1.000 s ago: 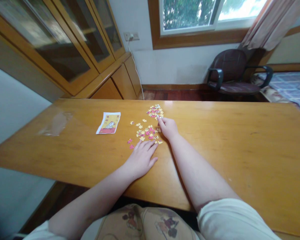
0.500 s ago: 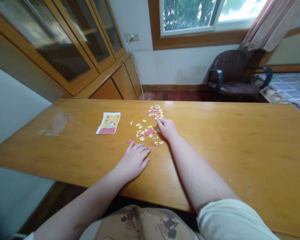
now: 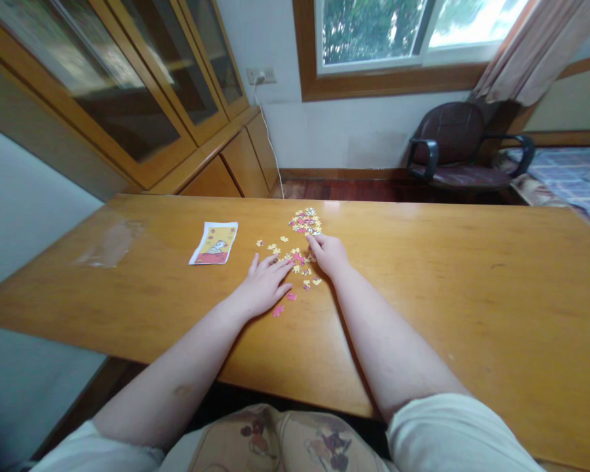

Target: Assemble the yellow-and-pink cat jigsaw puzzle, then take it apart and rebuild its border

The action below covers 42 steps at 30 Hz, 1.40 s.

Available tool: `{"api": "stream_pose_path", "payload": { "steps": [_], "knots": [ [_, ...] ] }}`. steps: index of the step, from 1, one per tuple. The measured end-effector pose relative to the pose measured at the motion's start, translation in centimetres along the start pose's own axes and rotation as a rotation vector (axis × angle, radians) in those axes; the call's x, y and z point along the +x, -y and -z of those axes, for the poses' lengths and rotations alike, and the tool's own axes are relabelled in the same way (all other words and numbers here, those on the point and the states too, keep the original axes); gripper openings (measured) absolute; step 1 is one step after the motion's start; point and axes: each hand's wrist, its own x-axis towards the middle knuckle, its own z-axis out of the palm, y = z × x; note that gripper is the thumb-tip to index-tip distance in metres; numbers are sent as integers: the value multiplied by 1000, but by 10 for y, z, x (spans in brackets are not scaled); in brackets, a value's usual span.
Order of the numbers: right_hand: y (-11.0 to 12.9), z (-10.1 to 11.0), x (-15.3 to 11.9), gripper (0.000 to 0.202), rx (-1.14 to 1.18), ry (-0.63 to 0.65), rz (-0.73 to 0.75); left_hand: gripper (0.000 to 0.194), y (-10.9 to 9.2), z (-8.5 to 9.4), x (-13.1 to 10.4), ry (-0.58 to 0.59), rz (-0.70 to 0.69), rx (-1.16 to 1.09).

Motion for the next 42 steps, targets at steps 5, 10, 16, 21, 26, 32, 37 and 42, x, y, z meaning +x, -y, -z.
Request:
{"api": "stream_pose_path", "payload": {
  "steps": [5,10,16,21,26,32,37,42],
  "knots": [
    [0,0,-1,50,3,7,-6,38,-1,4,-12,-51,-46,-27],
    [0,1,0,52,-14,3,-10,33,-7,8,-33,-34,-89,-57],
    [1,1,-1,51,-10,4,-6,28,-14,14,-50,5,-77,-83],
    [1,1,-1,51,0,4,-9,36,-13,15,-40,-56,64,-58],
    [1,1,-1,50,-4,10,2,39,-8,7,-26,-42,48,-37],
    [1,1,0,50,2,15,-5,31,-1,6,-30,-36,70,-21],
    [1,1,0,49,14,18,-21,32,15,7,-29,-53,150,25],
    [1,2,0,48,17,18,-23,39,27,7,-18,-85,231,71]
  ]
}}
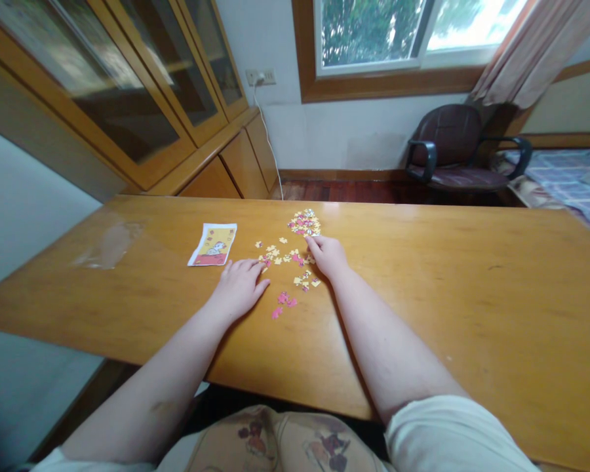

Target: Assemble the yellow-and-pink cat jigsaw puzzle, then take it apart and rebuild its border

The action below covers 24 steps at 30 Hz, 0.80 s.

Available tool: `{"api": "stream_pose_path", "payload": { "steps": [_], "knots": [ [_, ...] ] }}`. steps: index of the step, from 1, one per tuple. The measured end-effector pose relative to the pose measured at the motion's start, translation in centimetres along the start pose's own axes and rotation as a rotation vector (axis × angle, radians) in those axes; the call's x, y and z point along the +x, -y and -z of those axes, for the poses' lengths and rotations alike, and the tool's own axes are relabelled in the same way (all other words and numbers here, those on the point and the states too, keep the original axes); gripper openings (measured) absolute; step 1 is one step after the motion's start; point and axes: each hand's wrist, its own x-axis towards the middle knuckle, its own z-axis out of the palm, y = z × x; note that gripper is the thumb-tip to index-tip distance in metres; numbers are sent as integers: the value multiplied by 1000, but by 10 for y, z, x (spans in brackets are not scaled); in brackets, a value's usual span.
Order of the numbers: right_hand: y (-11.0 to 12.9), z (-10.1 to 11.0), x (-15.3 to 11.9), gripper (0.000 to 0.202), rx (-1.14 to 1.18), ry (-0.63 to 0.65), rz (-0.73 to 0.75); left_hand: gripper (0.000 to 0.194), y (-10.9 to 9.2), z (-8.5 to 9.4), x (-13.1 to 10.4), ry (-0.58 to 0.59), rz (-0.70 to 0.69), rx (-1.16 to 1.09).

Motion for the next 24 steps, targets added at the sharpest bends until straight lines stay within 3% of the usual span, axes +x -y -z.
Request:
{"api": "stream_pose_path", "payload": {
  "steps": [6,13,16,20,24],
  "knots": [
    [2,1,0,48,-10,-9,-4,46,-11,-1,4,32,-91,0],
    [-1,-2,0,50,-6,-17,20,25,-33,9,-5,47,-309,-96],
    [-3,-2,1,50,8,-24,10,25,-41,10,5,17,-338,-86],
    [-4,-2,2,49,38,-38,-2,42,-48,3,25,24,-338,-73],
    [-4,-2,2,50,22,-40,1,39,-48,-4,35,46,-354,-44]
  ]
}}
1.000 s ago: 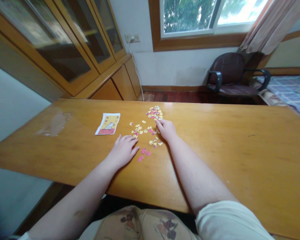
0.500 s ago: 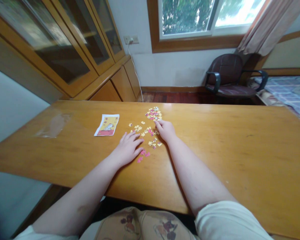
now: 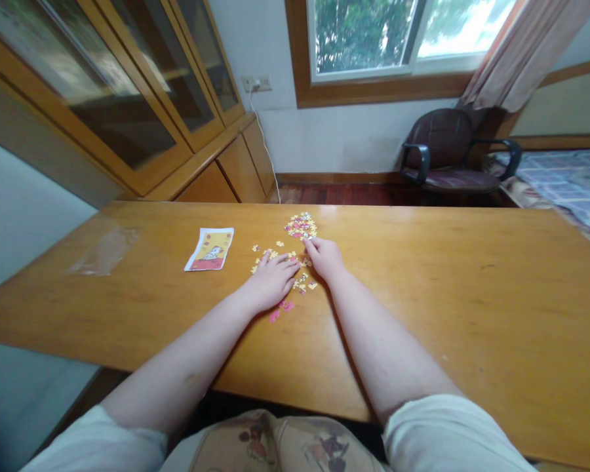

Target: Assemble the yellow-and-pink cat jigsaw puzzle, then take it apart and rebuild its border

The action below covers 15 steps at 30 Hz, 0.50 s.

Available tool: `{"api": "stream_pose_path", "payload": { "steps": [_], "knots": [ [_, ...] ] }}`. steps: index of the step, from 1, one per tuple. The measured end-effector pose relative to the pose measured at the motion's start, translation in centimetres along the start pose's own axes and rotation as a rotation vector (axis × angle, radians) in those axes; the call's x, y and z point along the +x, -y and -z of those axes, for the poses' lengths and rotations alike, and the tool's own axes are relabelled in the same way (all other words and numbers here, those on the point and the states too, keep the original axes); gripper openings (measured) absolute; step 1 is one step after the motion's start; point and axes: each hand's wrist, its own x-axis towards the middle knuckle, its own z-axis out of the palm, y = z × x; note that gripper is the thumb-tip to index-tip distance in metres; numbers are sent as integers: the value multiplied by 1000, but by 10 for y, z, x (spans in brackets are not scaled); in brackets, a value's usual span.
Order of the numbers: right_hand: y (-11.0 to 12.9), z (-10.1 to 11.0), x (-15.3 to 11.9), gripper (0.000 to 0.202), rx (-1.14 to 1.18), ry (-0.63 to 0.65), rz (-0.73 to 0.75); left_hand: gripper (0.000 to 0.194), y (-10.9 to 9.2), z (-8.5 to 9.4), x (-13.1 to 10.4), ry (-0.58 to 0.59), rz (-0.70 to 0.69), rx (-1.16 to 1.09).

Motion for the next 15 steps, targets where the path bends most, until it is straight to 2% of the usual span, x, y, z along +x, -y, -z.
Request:
{"api": "stream_pose_path", "payload": {
  "steps": [5,10,15],
  "knots": [
    [1,0,0,50,-15,5,-2,38,1,0,-18,-8,-12,-12],
    [2,1,-1,51,-3,9,-9,37,3,2,-52,-2,-34,-48],
    [3,2,-1,50,4,10,-24,39,15,2,-86,25,-36,-60]
  ]
}}
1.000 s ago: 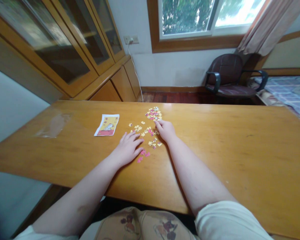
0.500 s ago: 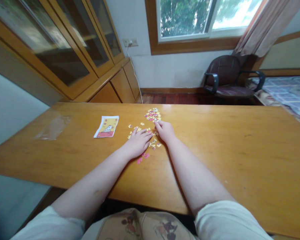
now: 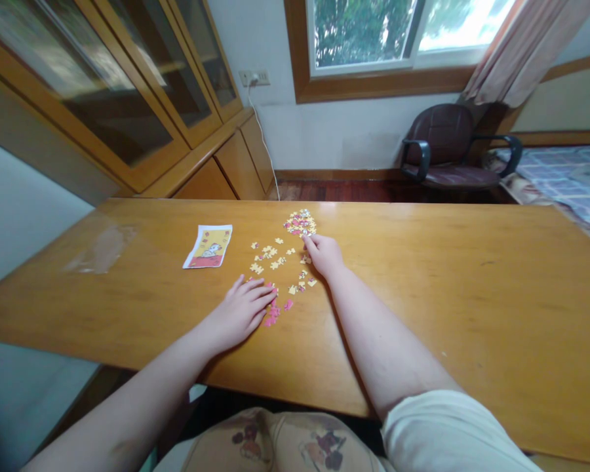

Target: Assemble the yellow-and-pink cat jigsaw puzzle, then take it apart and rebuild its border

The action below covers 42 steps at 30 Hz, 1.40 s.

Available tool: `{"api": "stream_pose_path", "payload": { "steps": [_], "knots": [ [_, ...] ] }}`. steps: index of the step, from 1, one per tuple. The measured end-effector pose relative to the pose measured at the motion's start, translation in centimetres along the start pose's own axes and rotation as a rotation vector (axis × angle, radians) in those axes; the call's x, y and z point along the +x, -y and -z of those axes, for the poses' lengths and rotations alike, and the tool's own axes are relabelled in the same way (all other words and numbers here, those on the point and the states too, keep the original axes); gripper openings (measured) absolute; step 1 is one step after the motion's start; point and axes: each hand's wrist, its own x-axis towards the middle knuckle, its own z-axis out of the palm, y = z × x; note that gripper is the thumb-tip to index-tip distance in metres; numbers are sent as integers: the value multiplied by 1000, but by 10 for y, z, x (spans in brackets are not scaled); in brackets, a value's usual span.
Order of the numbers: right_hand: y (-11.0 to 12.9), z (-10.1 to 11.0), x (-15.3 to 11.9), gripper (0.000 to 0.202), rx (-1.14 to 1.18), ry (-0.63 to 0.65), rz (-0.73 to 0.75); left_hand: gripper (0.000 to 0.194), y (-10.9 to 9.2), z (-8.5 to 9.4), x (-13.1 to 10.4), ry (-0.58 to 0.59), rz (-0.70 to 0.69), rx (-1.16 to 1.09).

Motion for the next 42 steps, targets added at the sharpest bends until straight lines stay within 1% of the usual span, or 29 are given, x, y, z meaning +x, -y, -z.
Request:
{"api": "stream_pose_path", "payload": {
  "steps": [4,7,9,11,14,18,22,24,26,28,29,31,32,34,36,39,42],
  "knots": [
    [-1,-1,0,50,-3,-2,10,37,9,2,-17,2,12,-7],
    [-2,-1,0,50,6,-5,7,37,15,5,-17,-9,21,4],
    [-2,0,0,51,7,-5,3,38,20,7,-11,-35,68,26],
    [-1,0,0,51,-1,-1,3,39,25,10,-3,-56,153,52],
    [0,0,0,52,-18,-1,7,38,33,12,10,-36,234,78],
    [1,0,0,50,-12,6,0,36,40,10,24,-8,230,78],
    [1,0,0,51,-4,4,-3,37,41,9,38,2,215,68],
    [-1,-1,0,51,-4,2,7,39,37,11,44,7,189,54],
    [-2,-1,1,51,-3,0,15,41,27,15,45,-19,142,40],
    [-2,-1,1,50,-3,-4,17,40,12,18,43,-56,62,20],
    [-2,-1,1,50,-1,-4,18,39,3,18,40,-49,-4,-4],
    [-2,-1,0,50,2,-4,21,36,-17,16,34,6,-124,-52],
    [-2,-1,0,51,3,-4,21,35,-26,13,32,26,-148,-59],
    [-2,-2,0,51,3,-7,21,33,-40,5,29,43,-164,-48],
    [-2,-2,0,51,1,-10,18,35,-48,-3,29,31,-160,-33],
    [-2,-2,0,51,2,-5,19,37,-51,-11,33,13,-134,-7],
    [-2,-1,0,51,5,-2,21,43,-48,-8,39,18,-124,1]
  ]
}}
